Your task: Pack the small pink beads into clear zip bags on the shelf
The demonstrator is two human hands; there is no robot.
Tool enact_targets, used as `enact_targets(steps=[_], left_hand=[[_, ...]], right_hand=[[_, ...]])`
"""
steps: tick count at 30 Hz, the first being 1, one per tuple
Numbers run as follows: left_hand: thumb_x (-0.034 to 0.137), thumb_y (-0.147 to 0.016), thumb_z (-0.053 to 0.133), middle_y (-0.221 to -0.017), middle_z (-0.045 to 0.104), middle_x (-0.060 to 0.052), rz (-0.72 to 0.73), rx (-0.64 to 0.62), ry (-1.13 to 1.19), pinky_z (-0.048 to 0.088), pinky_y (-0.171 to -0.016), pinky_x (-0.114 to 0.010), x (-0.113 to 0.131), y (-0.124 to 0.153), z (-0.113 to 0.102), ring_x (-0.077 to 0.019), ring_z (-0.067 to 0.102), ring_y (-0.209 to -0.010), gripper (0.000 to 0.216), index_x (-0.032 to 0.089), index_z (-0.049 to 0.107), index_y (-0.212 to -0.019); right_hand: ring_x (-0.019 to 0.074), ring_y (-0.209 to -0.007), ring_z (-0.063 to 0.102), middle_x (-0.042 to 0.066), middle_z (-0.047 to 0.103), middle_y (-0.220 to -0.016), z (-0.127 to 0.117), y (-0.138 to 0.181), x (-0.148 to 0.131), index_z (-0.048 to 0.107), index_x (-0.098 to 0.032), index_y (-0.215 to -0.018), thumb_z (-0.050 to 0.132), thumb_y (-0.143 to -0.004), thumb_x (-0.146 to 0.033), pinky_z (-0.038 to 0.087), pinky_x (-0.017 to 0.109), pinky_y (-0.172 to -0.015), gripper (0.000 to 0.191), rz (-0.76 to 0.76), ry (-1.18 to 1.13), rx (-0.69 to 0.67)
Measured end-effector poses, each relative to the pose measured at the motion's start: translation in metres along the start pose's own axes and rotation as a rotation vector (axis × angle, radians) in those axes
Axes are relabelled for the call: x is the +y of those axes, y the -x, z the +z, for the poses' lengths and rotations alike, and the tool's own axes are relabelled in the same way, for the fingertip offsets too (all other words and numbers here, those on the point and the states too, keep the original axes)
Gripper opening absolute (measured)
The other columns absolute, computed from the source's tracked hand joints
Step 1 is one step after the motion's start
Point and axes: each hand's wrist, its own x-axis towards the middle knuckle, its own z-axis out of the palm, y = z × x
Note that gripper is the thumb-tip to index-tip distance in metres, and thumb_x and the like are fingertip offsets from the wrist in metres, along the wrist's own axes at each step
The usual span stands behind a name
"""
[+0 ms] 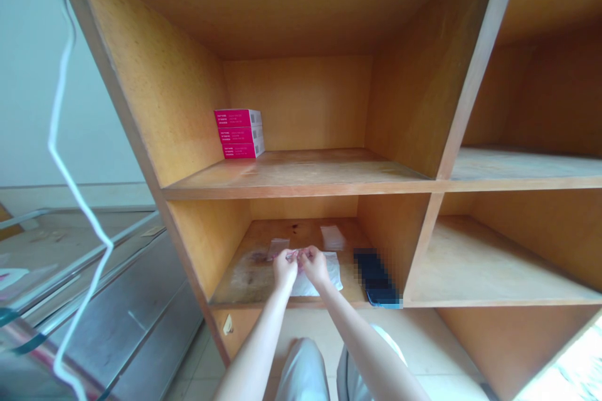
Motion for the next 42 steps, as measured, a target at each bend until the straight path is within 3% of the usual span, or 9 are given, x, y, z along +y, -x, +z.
enact_targets(steps=[3, 7, 12, 20, 27, 34, 39, 42], left_hand=[[0.029, -0.062, 0.064, -0.064, 0.066, -0.007, 0.001, -0.085, 0.026, 0.042, -0.061, -0.027, 0.003, -0.003, -0.01, -0.0207, 0.06, -0.065, 0.014, 0.015, 0.065, -0.063], [0.034, -0.055, 0.07, -0.063, 0.068, -0.007, -0.1, -0.224, 0.119, 0.043, -0.062, -0.029, 0.015, -0.005, -0.025, -0.0206, 0.06, -0.064, 0.021, 0.013, 0.068, -0.063], [0.036, -0.049, 0.075, -0.075, 0.07, -0.01, -0.216, -0.396, 0.164, 0.043, -0.072, -0.032, 0.029, -0.011, -0.039, -0.0214, 0.062, -0.073, 0.034, 0.012, 0.07, -0.072], [0.04, -0.046, 0.077, -0.077, 0.07, -0.008, -0.359, -0.507, 0.192, 0.043, -0.077, -0.032, 0.032, -0.015, -0.046, -0.0201, 0.063, -0.078, 0.037, 0.012, 0.066, -0.067], [0.032, -0.051, 0.076, -0.074, 0.069, -0.007, -0.359, -0.555, 0.295, 0.045, -0.077, -0.031, 0.022, -0.012, -0.051, -0.0168, 0.062, -0.073, 0.029, 0.012, 0.066, -0.07], [0.032, -0.06, 0.072, -0.084, 0.068, -0.01, -0.311, -0.566, 0.344, 0.047, -0.078, -0.031, 0.015, -0.012, -0.054, -0.017, 0.063, -0.077, 0.027, 0.012, 0.063, -0.076], [0.039, -0.07, 0.063, -0.101, 0.065, -0.012, -0.296, -0.707, 0.352, 0.05, -0.063, -0.027, 0.027, -0.001, -0.055, -0.0188, 0.065, -0.08, 0.036, 0.016, 0.057, -0.097], [0.038, -0.07, 0.064, -0.097, 0.066, -0.013, -0.286, -0.762, 0.291, 0.049, -0.054, -0.023, 0.027, 0.004, -0.054, -0.0182, 0.066, -0.071, 0.036, 0.014, 0.056, -0.096]], right_hand=[[0.0155, -0.05, 0.056, 0.004, 0.062, -0.057, -0.011, -0.006, 0.001, 0.054, -0.017, -0.058, 0.053, -0.068, -0.034, 0.039, 0.025, -0.047, 0.02, 0.036, -0.1, -0.133], [0.015, -0.048, 0.057, 0.005, 0.064, -0.056, -0.029, -0.013, -0.005, 0.06, -0.015, -0.058, 0.063, -0.063, -0.038, 0.04, 0.024, -0.046, 0.023, 0.15, -0.198, -0.306], [0.0171, -0.057, 0.062, 0.008, 0.068, -0.063, -0.046, -0.019, -0.016, 0.068, -0.012, -0.075, 0.067, -0.063, -0.038, 0.045, 0.026, -0.054, 0.029, 0.265, -0.212, -0.494], [0.0224, -0.076, 0.066, 0.015, 0.069, -0.085, -0.055, -0.02, -0.024, 0.067, -0.011, -0.093, 0.064, -0.068, -0.041, 0.048, 0.033, -0.071, 0.039, 0.343, -0.225, -0.656], [0.0226, -0.076, 0.066, 0.013, 0.068, -0.089, -0.059, -0.018, -0.026, 0.068, -0.013, -0.084, 0.063, -0.071, -0.038, 0.049, 0.032, -0.071, 0.029, 0.335, -0.252, -0.637], [0.0228, -0.074, 0.066, 0.013, 0.069, -0.086, -0.058, -0.013, -0.026, 0.067, -0.012, -0.084, 0.065, -0.069, -0.04, 0.05, 0.035, -0.072, 0.032, 0.31, -0.362, -0.643], [0.0211, -0.072, 0.067, 0.012, 0.068, -0.089, -0.056, -0.016, -0.025, 0.066, -0.014, -0.086, 0.061, -0.072, -0.041, 0.051, 0.03, -0.063, 0.03, 0.306, -0.392, -0.502], [0.0201, -0.069, 0.066, 0.012, 0.068, -0.089, -0.054, -0.019, -0.023, 0.065, -0.015, -0.089, 0.061, -0.073, -0.039, 0.052, 0.031, -0.062, 0.03, 0.296, -0.417, -0.404]])
